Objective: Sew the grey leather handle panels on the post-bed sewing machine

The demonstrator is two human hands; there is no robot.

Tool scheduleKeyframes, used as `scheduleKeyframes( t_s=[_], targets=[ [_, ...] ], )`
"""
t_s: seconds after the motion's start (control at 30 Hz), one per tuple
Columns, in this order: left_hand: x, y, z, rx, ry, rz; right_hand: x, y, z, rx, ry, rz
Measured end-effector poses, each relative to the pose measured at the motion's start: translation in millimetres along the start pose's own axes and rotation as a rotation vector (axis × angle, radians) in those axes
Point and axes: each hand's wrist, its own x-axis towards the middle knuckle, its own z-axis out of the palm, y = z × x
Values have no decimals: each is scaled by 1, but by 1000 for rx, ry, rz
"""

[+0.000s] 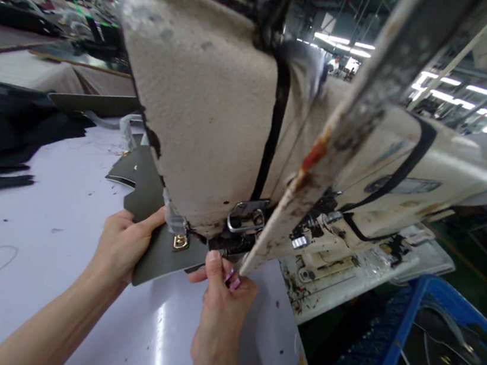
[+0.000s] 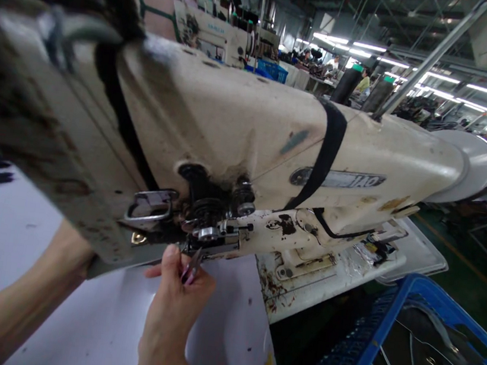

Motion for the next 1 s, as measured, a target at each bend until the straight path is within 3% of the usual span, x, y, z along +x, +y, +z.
scheduleKeyframes(
  t_s=[0.17, 0.27, 0.87, 1.0],
  targets=[
    [-1, -6, 0, -44, -35, -44, 0, 5, 6, -21, -31, -90],
    [-3, -7, 1, -75, -37, -63, -2, 10, 12, 22, -21, -70],
    [-14, -22, -8, -136, 105, -137, 3, 16, 16, 31, -31, -88],
    [-29, -16, -15, -121, 130, -185, 1, 12, 15, 42, -40, -86]
  ],
)
